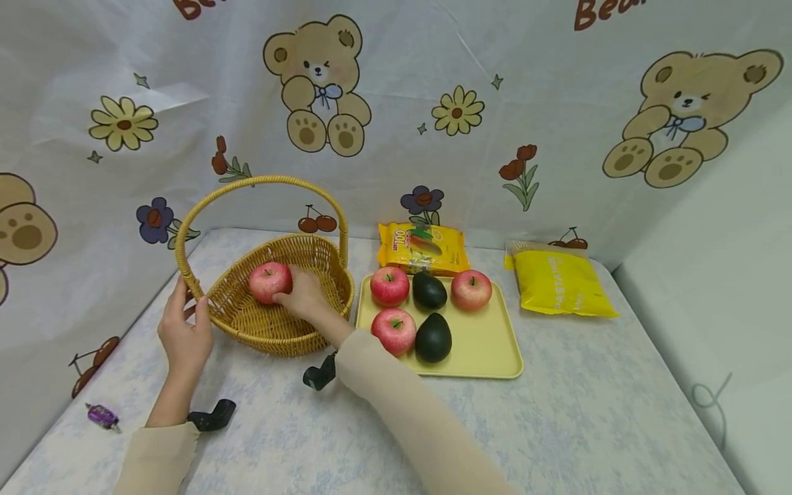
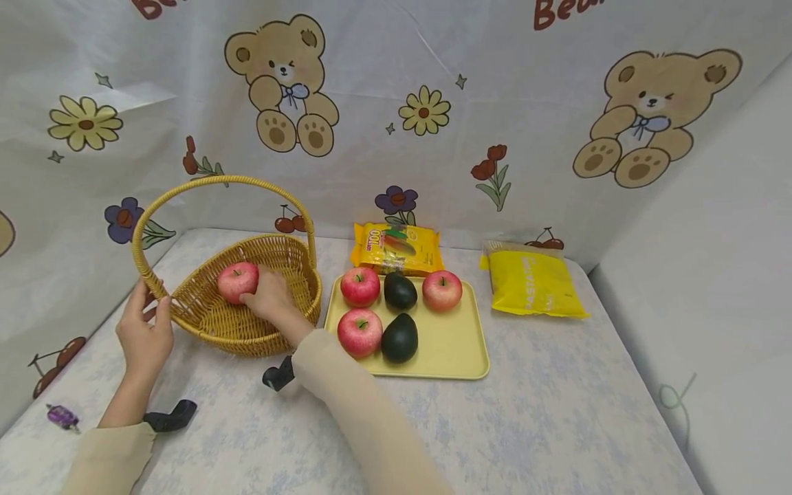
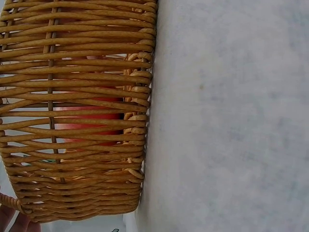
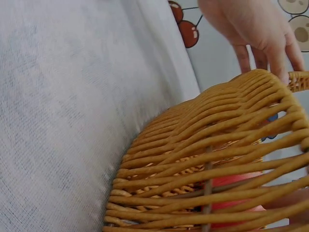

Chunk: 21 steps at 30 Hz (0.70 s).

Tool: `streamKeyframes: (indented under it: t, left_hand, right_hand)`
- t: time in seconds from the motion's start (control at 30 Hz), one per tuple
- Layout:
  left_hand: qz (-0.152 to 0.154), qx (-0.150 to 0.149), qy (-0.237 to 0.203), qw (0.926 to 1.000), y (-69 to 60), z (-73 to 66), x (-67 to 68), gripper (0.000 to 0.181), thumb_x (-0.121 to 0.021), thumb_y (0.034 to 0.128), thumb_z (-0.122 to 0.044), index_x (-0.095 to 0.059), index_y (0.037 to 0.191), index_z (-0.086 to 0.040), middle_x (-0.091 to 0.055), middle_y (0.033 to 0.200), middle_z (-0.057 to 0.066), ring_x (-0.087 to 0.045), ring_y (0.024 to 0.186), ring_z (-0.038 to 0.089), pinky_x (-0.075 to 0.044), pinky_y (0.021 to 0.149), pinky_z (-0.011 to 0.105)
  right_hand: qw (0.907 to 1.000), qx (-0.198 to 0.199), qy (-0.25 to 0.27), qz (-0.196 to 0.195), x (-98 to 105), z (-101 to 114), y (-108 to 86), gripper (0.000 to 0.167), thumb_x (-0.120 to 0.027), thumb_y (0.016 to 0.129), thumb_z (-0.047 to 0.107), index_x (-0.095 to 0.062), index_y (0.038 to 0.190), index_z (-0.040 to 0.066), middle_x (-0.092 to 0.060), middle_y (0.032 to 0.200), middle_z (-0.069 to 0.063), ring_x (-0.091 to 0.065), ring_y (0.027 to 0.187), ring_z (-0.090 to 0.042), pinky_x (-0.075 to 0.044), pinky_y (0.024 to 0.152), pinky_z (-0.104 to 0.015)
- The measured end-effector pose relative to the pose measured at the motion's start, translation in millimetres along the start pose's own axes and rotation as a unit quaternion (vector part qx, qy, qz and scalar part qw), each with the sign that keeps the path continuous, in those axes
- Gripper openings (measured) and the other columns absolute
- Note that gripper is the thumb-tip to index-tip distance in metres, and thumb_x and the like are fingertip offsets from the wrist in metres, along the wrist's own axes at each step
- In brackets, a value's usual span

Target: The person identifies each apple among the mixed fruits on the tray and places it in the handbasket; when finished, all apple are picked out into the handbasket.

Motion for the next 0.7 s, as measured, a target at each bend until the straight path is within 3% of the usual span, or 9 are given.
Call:
streamKeyframes:
  t: [0.13, 0.3, 0.53, 0.7]
  left_hand:
    - [0.001, -0.001, 0.002, 1.0000, -0.3, 0.2, 0.0, 0.052, -0.051, 0.0988, -0.005, -0.042, 0.149, -0.016, -0.059, 0.131, 0.020, -0.057, 0.118, 0.035, -0.040, 0.088, 0.002]
    - [0.002, 0.003, 0.002, 1.0000, -0.3, -0.1, -0.6, 0.053, -0.051, 0.0991, -0.006, -0.042, 0.150, -0.017, -0.059, 0.131, 0.019, -0.057, 0.117, 0.035, -0.042, 0.089, 0.003]
    - [0.000, 0.004, 0.002, 1.0000, -1.4, -1.3, -0.5, 0.052, -0.051, 0.0990, -0.006, -0.041, 0.150, -0.016, -0.059, 0.130, 0.021, -0.058, 0.116, 0.038, -0.039, 0.087, 0.001]
    - [0.001, 0.003, 0.005, 1.0000, -0.8, -0.9, -0.8, 0.052, -0.051, 0.0993, -0.006, -0.041, 0.150, -0.016, -0.058, 0.131, 0.020, -0.057, 0.117, 0.037, -0.039, 0.087, 0.001]
  right_hand:
    - [0.9995, 0.024, 0.012, -0.017, 11.1, 4.9, -7.2, 0.064, -0.071, 0.089, 0.028, -0.046, 0.145, 0.011, -0.056, 0.137, -0.007, -0.054, 0.120, -0.019, -0.048, 0.098, -0.028]
    - [0.9944, 0.070, 0.075, -0.025, 26.7, 9.5, -24.6, 0.063, -0.071, 0.090, 0.026, -0.046, 0.145, 0.010, -0.056, 0.134, -0.009, -0.064, 0.097, -0.018, -0.048, 0.078, -0.021]
    - [0.9828, 0.121, 0.139, -0.011, 47.2, 9.6, -61.5, 0.063, -0.070, 0.091, 0.026, -0.044, 0.146, 0.011, -0.054, 0.137, -0.009, -0.064, 0.111, -0.025, -0.051, 0.081, -0.018]
    - [0.9757, 0.153, 0.157, 0.009, 63.5, 8.5, -87.6, 0.065, -0.070, 0.091, 0.027, -0.043, 0.148, 0.013, -0.053, 0.138, -0.007, -0.062, 0.115, -0.022, -0.055, 0.087, -0.024]
Point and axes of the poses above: each hand's wrist, its own y-axis towards the middle knuckle, its own x-axis out of the back of the hand, z = x × y, the point moved 9 cm from there along y, towards the middle knuckle
